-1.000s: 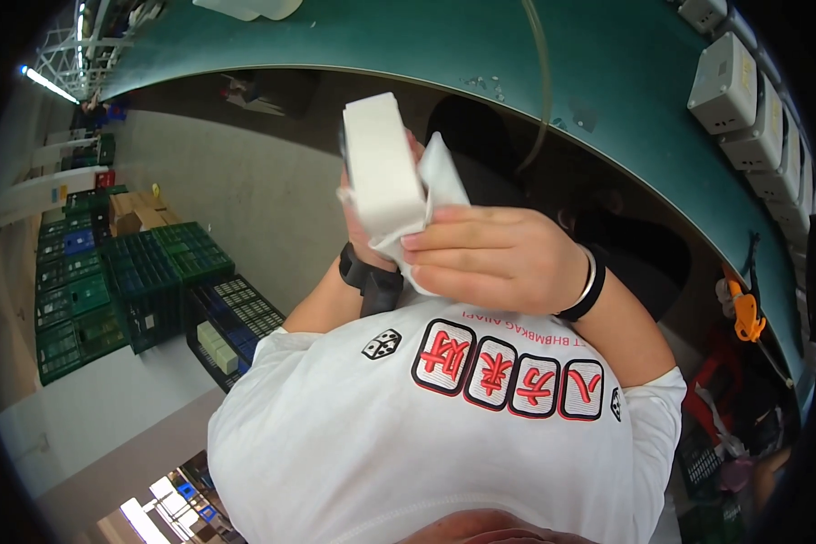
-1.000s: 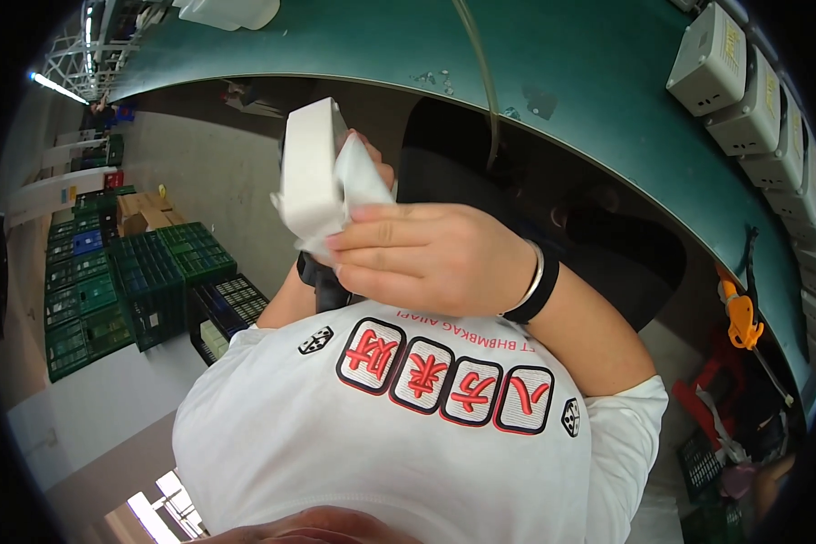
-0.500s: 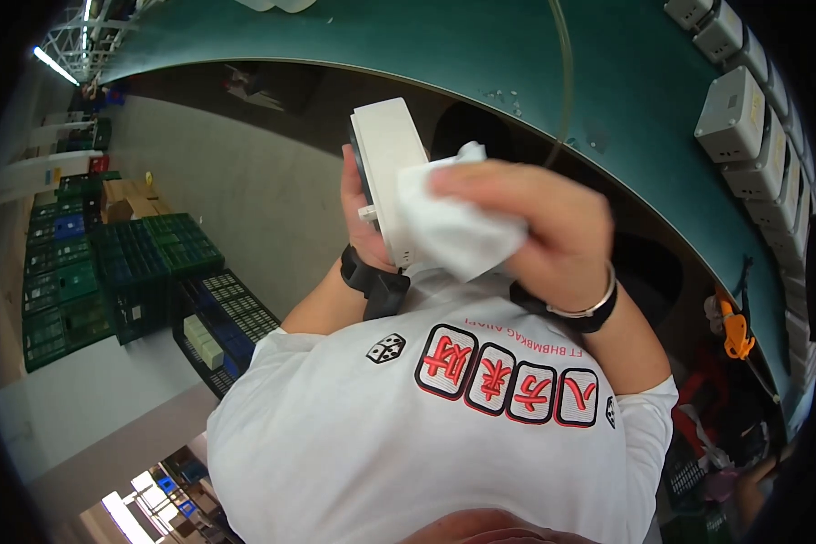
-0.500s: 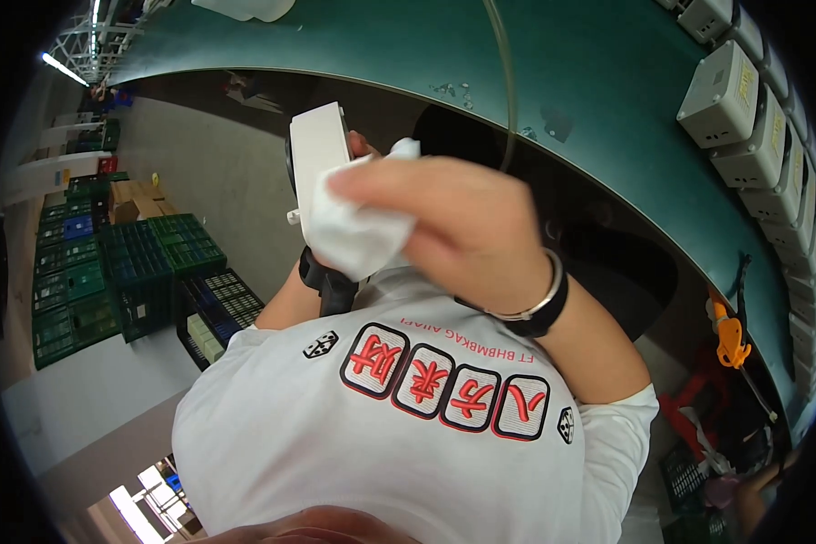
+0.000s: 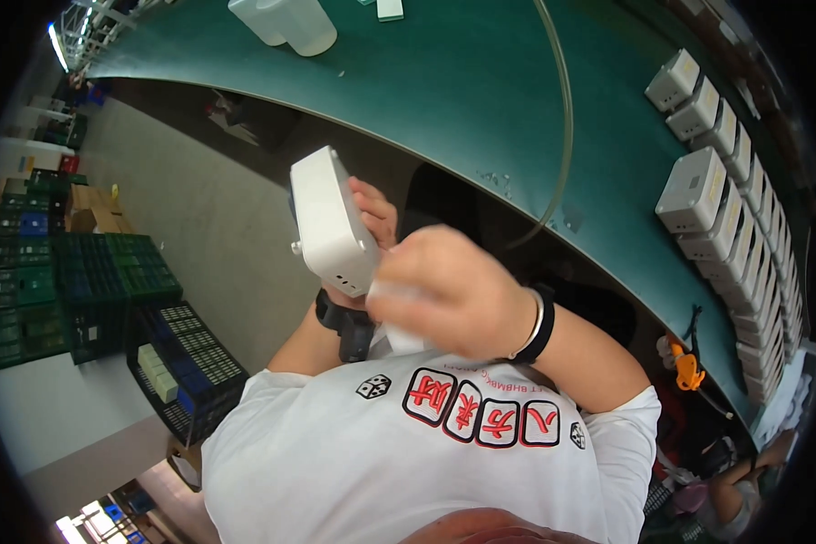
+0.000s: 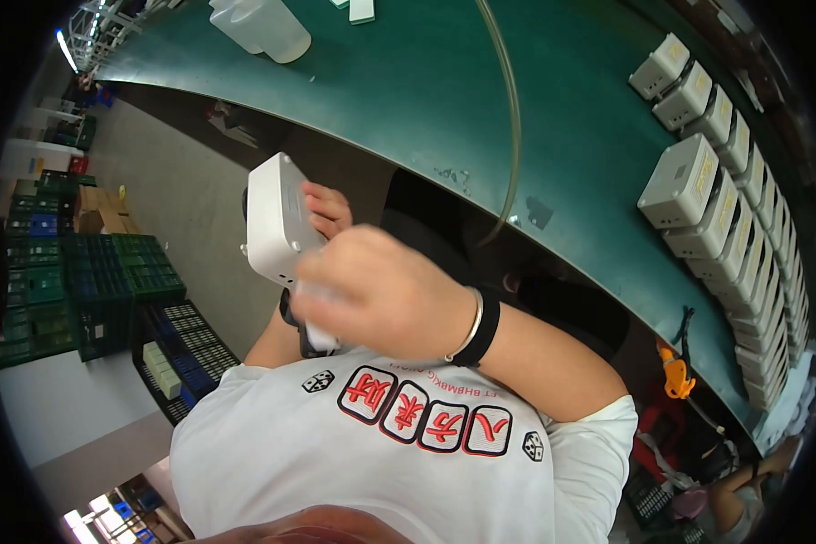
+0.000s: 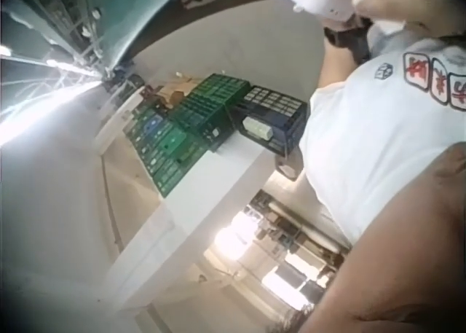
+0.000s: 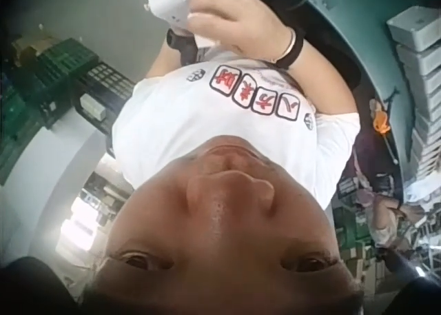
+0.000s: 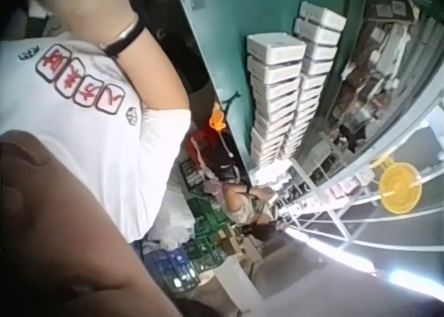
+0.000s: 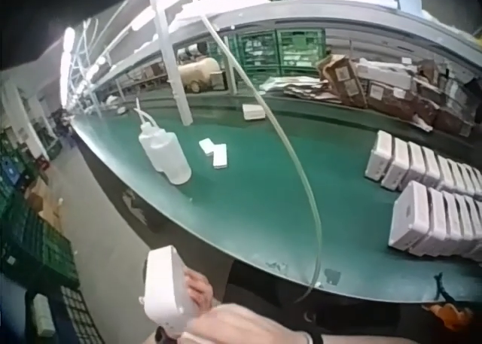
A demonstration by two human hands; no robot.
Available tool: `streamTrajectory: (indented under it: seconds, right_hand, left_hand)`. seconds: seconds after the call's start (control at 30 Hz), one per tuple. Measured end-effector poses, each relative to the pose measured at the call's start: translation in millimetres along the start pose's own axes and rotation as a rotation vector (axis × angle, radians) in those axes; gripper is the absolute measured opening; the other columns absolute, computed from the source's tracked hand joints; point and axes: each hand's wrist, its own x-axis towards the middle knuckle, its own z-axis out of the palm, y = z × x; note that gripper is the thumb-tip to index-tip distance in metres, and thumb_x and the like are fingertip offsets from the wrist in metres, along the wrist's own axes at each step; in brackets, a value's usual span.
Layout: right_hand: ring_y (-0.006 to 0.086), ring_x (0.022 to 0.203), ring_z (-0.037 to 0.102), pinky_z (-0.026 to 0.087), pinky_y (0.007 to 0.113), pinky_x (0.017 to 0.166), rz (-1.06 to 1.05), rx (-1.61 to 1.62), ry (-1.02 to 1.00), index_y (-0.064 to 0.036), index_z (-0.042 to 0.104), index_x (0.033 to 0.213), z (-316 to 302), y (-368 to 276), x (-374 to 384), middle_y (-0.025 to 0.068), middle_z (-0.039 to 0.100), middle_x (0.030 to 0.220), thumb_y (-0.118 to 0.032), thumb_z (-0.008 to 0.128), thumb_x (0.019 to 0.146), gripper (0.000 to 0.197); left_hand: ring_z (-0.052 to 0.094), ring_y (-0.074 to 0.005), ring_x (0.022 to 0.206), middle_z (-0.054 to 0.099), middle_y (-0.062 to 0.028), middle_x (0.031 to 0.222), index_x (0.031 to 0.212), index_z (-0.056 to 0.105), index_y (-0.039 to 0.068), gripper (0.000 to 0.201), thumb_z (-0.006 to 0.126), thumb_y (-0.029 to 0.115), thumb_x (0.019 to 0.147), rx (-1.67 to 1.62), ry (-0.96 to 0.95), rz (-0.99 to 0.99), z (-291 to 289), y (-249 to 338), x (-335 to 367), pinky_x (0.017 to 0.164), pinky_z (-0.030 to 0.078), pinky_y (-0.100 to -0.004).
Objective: Clean and inspect white plastic electronic housings on a conveyor belt using a cloth and air nozzle.
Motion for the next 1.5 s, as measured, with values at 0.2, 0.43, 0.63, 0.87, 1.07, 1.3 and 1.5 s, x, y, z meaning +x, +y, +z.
streamTrajectory:
  seconds: [0.2,0.43,0.63,0.87,1.07,1.3,1.5]
  right_hand:
    - [0.0142,0.075,0.056,0.044,0.027,0.066,0.98,0.362,0.243,0.0004,0.061,0.084,-26,124,86,0.0083,0.058,0.077,-0.017,0.059,0.083,0.018]
    - [0.0385,0.089,0.067,0.052,0.046,0.081,1.034,-0.619,-0.05,0.0002,0.073,0.085,-18,292,116,0.0268,0.068,0.088,-0.046,0.066,0.084,0.047]
    - [0.0371,0.097,0.066,0.053,0.047,0.085,1.1,-0.858,-0.175,-0.0045,0.061,0.109,7,302,128,0.02,0.069,0.103,-0.023,0.064,0.085,0.031]
    - [0.0369,0.098,0.066,0.053,0.046,0.086,1.059,-0.925,-0.453,-0.0051,0.06,0.111,-15,315,119,0.0201,0.069,0.103,-0.019,0.058,0.086,0.029]
    - [0.0289,0.07,0.06,0.05,0.037,0.067,0.734,-0.573,-0.322,-0.0101,0.061,0.125,-21,201,125,0.0134,0.059,0.078,-0.02,0.06,0.081,0.045]
    - [0.0303,0.07,0.06,0.053,0.04,0.061,0.655,-0.323,-0.396,-0.0229,0.05,0.141,-2,17,91,0.0144,0.05,0.096,-0.008,0.063,0.076,0.068]
    - [0.0255,0.067,0.06,0.052,0.035,0.055,0.731,-0.497,-0.299,-0.0256,0.049,0.143,4,27,61,0.0129,0.046,0.094,-0.01,0.069,0.072,0.075]
  left_hand:
    - [0.06,-0.026,0.112,0.063,-0.0077,0.121,0.128,0.056,0.01,0.046,0.064,0.032,0.088,0.182,-0.179,0.145,10,32,-6,0.094,0.052,-0.042]
    - [0.061,-0.0271,0.11,0.064,-0.0093,0.118,0.129,0.057,0.008,0.045,0.058,0.033,0.092,0.812,0.22,0.731,7,68,-25,0.095,0.052,-0.044]
    - [0.063,-0.0287,0.108,0.065,-0.0117,0.12,0.13,0.056,0.008,0.048,0.058,0.039,0.094,0.731,0.176,0.691,10,96,-36,0.094,0.052,-0.0453]
    - [0.062,-0.0299,0.113,0.063,-0.0107,0.127,0.134,0.053,0.009,0.053,0.064,0.039,0.092,0.69,0.014,0.6,14,105,-24,0.099,0.049,-0.0493]
    - [0.063,-0.0292,0.113,0.064,-0.0092,0.126,0.133,0.055,0.01,0.056,0.066,0.043,0.089,0.748,-0.018,0.603,31,91,-11,0.098,0.05,-0.0475]
    - [0.064,-0.0283,0.108,0.066,-0.0081,0.122,0.13,0.057,0.012,0.055,0.064,0.048,0.089,0.839,0.028,0.668,68,52,11,0.094,0.053,-0.0455]
    - [0.066,-0.0281,0.101,0.067,-0.0082,0.118,0.125,0.061,0.014,0.053,0.061,0.053,0.089,0.801,0.001,0.627,72,45,14,0.087,0.055,-0.0442]
